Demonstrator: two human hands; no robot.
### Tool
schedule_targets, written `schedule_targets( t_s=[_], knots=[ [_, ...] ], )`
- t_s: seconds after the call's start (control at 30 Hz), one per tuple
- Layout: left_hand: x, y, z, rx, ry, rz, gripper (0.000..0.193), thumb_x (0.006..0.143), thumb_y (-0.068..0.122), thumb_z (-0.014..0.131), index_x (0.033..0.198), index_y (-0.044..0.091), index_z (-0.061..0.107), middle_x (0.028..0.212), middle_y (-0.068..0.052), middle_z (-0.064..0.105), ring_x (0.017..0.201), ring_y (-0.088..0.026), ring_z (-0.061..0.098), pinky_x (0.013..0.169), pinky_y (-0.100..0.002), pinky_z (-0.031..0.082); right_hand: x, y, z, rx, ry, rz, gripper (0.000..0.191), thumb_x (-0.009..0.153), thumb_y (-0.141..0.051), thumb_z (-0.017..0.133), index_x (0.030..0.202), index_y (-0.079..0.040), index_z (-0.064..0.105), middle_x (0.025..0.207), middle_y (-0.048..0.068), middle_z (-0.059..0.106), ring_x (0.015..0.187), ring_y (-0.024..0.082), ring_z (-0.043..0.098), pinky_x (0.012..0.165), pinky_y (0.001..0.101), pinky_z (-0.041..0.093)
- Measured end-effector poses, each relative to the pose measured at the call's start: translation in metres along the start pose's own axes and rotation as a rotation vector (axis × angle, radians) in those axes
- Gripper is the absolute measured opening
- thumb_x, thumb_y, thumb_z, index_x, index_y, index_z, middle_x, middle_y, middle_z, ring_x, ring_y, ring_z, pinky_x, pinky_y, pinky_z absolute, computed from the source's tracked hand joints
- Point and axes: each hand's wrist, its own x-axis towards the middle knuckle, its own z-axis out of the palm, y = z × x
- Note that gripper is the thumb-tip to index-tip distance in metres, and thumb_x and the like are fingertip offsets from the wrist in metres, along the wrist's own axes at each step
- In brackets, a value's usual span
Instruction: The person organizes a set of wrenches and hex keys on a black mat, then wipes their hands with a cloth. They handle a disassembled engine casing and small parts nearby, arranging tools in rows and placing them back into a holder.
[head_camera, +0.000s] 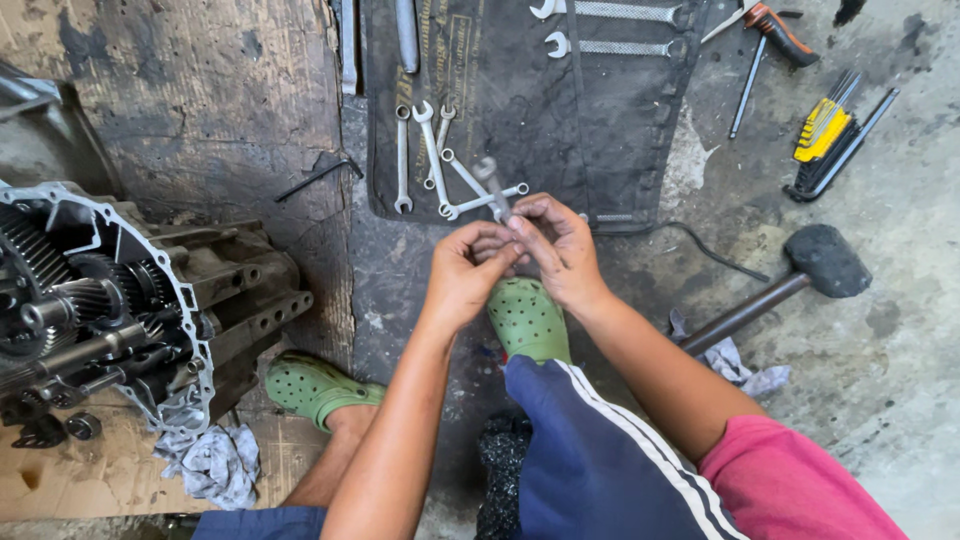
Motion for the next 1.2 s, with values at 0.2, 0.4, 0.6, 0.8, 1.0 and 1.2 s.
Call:
schedule_targets(
  t_s=[0.2, 0.4, 0.6, 0.8, 1.0, 1.2],
  knots=[
    [-0.001, 0.003, -0.019, 0.287, 0.021, 0.19, 0.02, 0.092, 0.006, 0.082, 0.109, -0.002, 0.073, 0.1, -0.009, 0.077, 0.092, -0.012, 0.073, 0.081, -0.025, 0.06, 0.006, -0.005, -0.005, -0.076, -0.197, -0.151, 0.018, 0.105, -0.016, 0.067, 0.112, 0.0, 0.063, 0.109, 0.002, 0.064, 0.102, 0.01, 0.062, 0.09, 0.0277, 0.052],
    [0.015, -0.005, -0.06, 0.37, 0.015, -0.061, 0.017, 0.089, 0.012, 0.078, 0.101, 0.0, 0.076, 0.082, -0.007, 0.076, 0.069, -0.012, 0.069, 0.058, -0.026, 0.052, 0.016, 0.003, -0.044, -0.577, -0.385, 0.018, 0.016, 0.095, -0.017, 0.075, 0.102, -0.003, 0.071, 0.089, 0.008, 0.073, 0.082, 0.017, 0.066, 0.075, 0.0321, 0.054],
    [0.048, -0.06, -0.041, 0.396, 0.097, 0.004, 0.017, 0.094, 0.015, 0.074, 0.095, -0.001, 0.078, 0.077, -0.006, 0.077, 0.065, -0.007, 0.07, 0.06, -0.022, 0.054, -0.004, 0.024, -0.112, -0.954, 0.217, -0.23, 0.018, 0.095, -0.019, 0.077, 0.097, -0.002, 0.073, 0.089, 0.01, 0.071, 0.08, 0.016, 0.065, 0.073, 0.0306, 0.053],
    [0.087, -0.094, 0.01, 0.424, 0.187, -0.091, 0.017, 0.091, 0.017, 0.074, 0.094, 0.002, 0.08, 0.074, -0.006, 0.077, 0.059, -0.01, 0.07, 0.053, -0.027, 0.052, -0.027, 0.026, -0.177, -1.002, 0.52, 0.004, 0.021, 0.096, -0.022, 0.076, 0.099, -0.002, 0.072, 0.078, 0.005, 0.067, 0.069, 0.011, 0.058, 0.067, 0.028, 0.05],
    [0.095, -0.093, 0.038, 0.77, 0.327, 0.143, 0.021, 0.083, 0.022, 0.081, 0.094, 0.004, 0.082, 0.078, -0.015, 0.075, 0.07, -0.029, 0.074, 0.065, -0.04, 0.057, -0.018, 0.024, -0.167, -0.846, 0.481, -0.01, 0.019, 0.097, -0.02, 0.076, 0.104, -0.003, 0.072, 0.084, 0.003, 0.07, 0.072, 0.007, 0.056, 0.069, 0.0255, 0.051],
    [0.093, -0.085, 0.062, 0.883, 0.465, 0.396, 0.034, 0.084, 0.015, 0.074, 0.113, -0.004, 0.075, 0.086, -0.018, 0.071, 0.078, -0.036, 0.069, 0.072, -0.047, 0.054, -0.007, 0.023, -0.149, -1.067, 0.51, -0.138, 0.015, 0.091, -0.012, 0.08, 0.102, -0.004, 0.074, 0.089, 0.009, 0.07, 0.071, 0.016, 0.064, 0.069, 0.0309, 0.054]
  ],
)
